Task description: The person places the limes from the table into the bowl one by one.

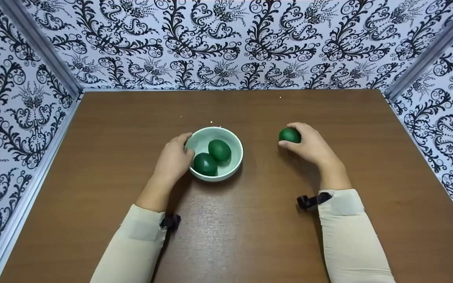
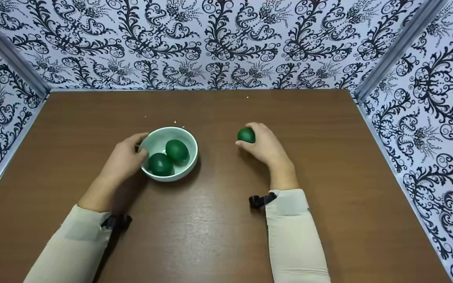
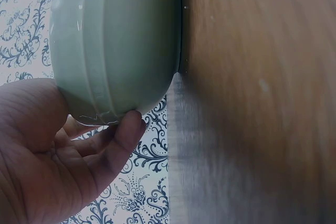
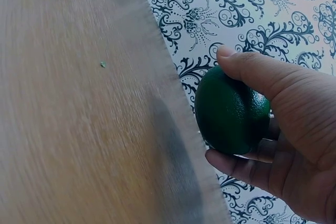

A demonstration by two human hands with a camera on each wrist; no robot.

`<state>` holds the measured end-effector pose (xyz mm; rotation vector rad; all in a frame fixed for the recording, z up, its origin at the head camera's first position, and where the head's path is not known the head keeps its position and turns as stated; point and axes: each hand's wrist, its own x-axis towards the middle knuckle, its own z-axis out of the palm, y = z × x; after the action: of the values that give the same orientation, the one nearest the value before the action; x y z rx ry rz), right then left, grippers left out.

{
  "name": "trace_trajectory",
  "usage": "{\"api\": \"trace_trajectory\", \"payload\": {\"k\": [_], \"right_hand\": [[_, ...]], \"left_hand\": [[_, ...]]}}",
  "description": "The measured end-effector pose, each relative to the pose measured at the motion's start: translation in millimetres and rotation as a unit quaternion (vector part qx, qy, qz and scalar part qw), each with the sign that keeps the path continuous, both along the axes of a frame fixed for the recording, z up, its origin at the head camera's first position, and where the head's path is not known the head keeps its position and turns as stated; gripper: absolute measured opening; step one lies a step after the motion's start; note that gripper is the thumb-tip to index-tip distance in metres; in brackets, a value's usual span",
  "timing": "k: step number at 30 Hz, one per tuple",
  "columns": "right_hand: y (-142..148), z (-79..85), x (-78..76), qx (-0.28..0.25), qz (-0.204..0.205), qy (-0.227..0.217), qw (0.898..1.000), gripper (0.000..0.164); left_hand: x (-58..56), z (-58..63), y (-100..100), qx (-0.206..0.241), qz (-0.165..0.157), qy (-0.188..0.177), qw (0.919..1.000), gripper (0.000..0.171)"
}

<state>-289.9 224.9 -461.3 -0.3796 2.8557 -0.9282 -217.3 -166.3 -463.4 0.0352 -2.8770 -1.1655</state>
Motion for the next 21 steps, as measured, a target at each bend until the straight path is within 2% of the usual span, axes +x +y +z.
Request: {"api": "trace_trajectory", "payload": {"k": [21], "right_hand": [[-10.7, 6.9, 6.3, -0.009, 0.007, 0.005, 1.000, 0.072]], "left_hand": [[-0.9, -0.1, 0.3, -0.005, 0.001, -0.008, 1.0000, 0.055]]}}
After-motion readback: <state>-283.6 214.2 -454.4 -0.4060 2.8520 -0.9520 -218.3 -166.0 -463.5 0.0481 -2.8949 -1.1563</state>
